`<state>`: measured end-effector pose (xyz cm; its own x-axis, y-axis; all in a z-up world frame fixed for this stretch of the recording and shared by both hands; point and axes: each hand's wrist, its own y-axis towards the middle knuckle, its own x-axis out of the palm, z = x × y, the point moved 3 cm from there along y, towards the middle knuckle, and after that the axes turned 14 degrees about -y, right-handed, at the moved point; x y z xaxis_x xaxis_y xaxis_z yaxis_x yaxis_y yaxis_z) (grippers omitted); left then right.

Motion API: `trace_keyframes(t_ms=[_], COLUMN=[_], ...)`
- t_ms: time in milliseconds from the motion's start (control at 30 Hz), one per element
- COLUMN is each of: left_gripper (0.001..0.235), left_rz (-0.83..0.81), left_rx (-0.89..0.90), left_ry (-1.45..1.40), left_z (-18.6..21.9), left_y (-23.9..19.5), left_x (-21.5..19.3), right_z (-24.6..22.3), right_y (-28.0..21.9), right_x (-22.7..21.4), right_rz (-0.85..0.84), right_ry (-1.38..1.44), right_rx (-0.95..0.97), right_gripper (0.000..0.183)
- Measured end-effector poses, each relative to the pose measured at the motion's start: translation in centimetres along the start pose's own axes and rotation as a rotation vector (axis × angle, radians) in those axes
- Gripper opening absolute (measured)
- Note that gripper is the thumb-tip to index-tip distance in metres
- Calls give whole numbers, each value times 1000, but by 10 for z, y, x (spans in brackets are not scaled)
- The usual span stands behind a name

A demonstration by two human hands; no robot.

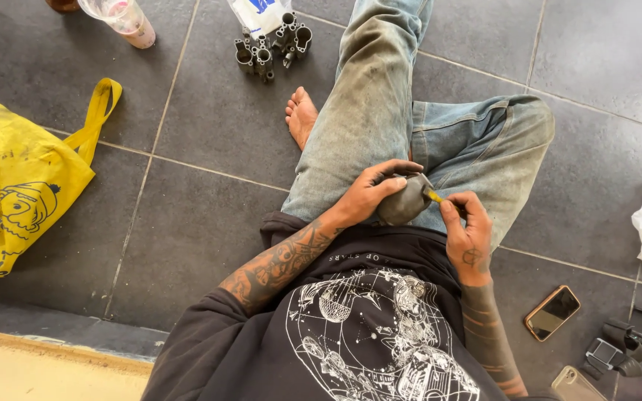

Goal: The person sits on a tiled floor and uses a yellow brush to clean a small, dark mechanical part held in their left hand. They scrub the part's exterior and interior surfaces, rotating it to access different areas. Other similar parts are visible on the floor nearby.

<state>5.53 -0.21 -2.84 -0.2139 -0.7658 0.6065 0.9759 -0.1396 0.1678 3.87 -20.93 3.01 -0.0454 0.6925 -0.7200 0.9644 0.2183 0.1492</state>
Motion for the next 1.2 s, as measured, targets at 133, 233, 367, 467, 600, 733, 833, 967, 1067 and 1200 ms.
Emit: trace_keyframes(t_ms=[133, 233, 367, 467, 600, 733, 833, 967, 1067, 1200], left_gripper=[37, 38, 38, 37, 35, 34, 35, 30, 28, 34], left_rz=[10, 23, 38, 30, 38, 10, 33, 54, 67, 12], left_rx=[2, -5, -27, -34, -33, -37, -43, -74, -91, -62], left_ry=[-17, -16, -38, -41, -9, -3, -35, 75, 166, 58], left_z=[0, 2, 0, -3, -9, -17, -19, 8, 25, -11], left_y=[1, 0, 3, 1, 2, 7, 5, 0, -1, 1], left_x=[-1, -1, -5, -8, -9, -13, -13, 5, 15, -4], right_z=[-3, -7, -10, -7, -2, -7, -13, -30, -43, -60], right_y=[5, 5, 6, 3, 6, 13, 18, 19, 21, 17], right_x=[8, 12, 6, 11, 6, -3, -15, -53, -66, -58], right_rz=[-47, -153, -59, -118, -36, 1, -60, 32, -32, -210], right_ry=[77, 276, 90, 174, 11, -71, -30, -445, -641, -568], right_rx=[24, 59, 8, 32, 23, 54, 39, -76, -41, 62], right_gripper=[18, 25, 21, 23, 19, 17, 13, 13, 15, 23])
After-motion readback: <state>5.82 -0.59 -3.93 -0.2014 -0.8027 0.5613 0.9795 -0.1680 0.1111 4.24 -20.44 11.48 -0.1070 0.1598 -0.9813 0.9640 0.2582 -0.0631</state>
